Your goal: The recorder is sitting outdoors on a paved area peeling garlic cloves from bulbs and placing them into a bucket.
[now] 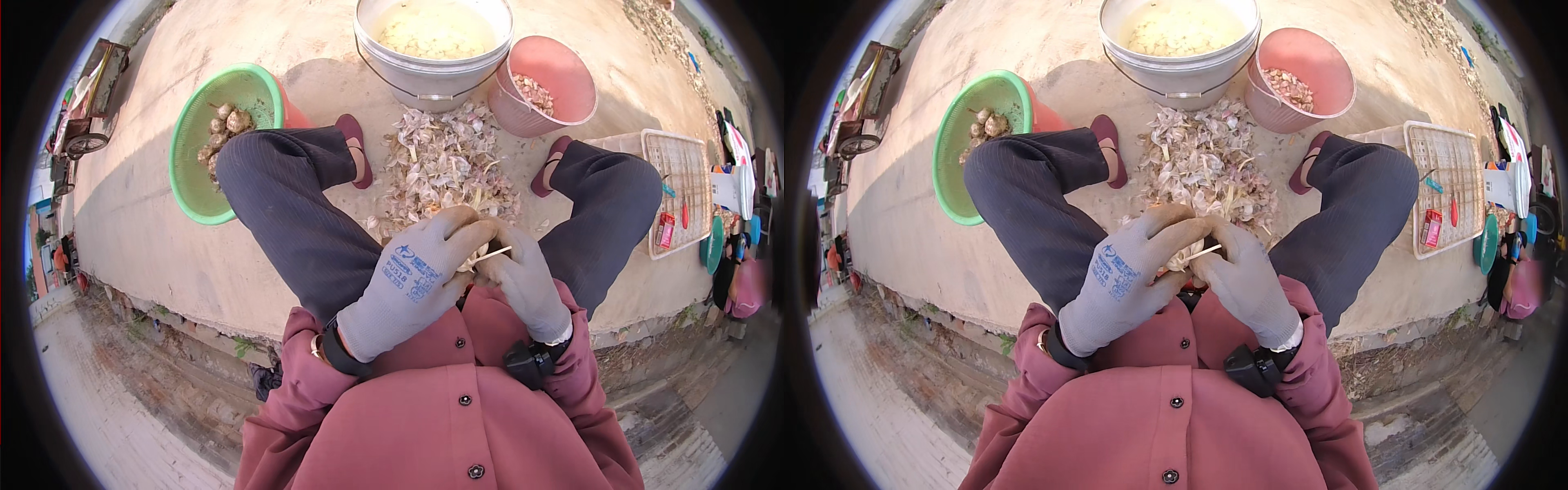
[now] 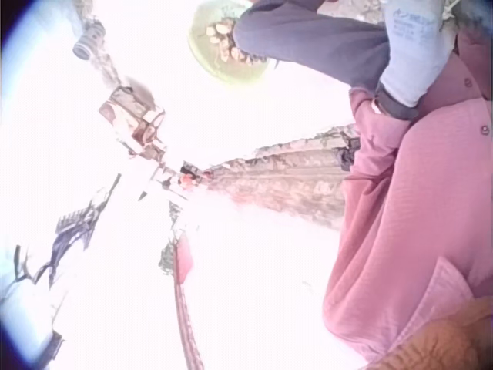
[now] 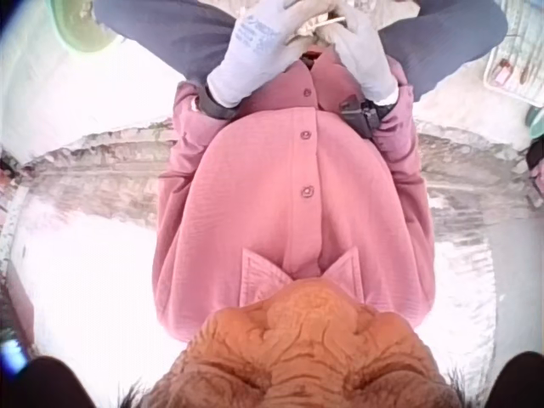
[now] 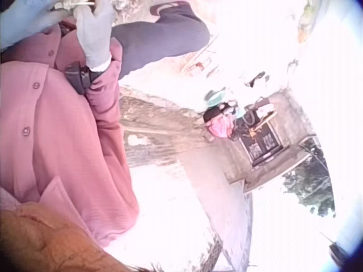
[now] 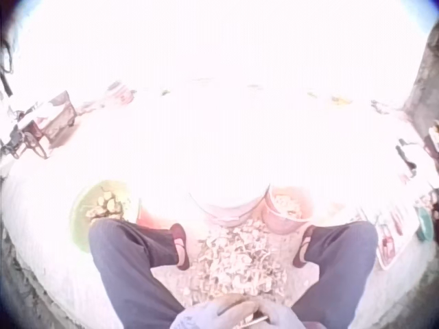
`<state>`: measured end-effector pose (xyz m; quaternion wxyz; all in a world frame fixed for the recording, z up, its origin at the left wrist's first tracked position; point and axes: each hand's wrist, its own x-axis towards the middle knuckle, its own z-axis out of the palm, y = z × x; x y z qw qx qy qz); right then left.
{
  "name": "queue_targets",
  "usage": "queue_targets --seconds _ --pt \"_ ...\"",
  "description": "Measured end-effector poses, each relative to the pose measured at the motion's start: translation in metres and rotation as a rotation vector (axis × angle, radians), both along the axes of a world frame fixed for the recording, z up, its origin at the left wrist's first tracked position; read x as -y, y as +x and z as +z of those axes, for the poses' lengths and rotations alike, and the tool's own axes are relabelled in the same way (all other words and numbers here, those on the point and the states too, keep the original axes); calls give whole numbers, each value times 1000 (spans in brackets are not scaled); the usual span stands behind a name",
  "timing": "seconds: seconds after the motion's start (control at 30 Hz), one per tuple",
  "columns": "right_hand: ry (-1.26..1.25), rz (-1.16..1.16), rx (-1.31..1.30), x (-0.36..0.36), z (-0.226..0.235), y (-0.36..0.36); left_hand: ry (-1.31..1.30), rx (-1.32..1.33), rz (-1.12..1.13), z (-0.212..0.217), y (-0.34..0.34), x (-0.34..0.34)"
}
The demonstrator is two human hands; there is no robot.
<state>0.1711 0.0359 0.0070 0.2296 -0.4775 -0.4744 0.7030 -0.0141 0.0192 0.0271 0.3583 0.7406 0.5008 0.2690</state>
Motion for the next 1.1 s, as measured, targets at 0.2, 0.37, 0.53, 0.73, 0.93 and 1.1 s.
queue_targets --seconds 0.2,0.37,0.53,0.73,0.93,1.1 --pt "9 -14 43 3 -6 -1 -19 -21 22 -7 0 3" --pt "-16 59 132 -7 21 -6 -74 250 139 -9 -8 4" --pt "-110 -93 8 1 12 3 -229 448 203 -11 -8 8" --pt "-142 -237 -268 14 -6 8 -565 759 343 2 -5 7" --pt "-249 -267 -421 10 -12 -4 -438 564 305 -4 -7 5" --pt "-281 -259 -348 4 -24 -5 -247 465 284 -12 0 8"
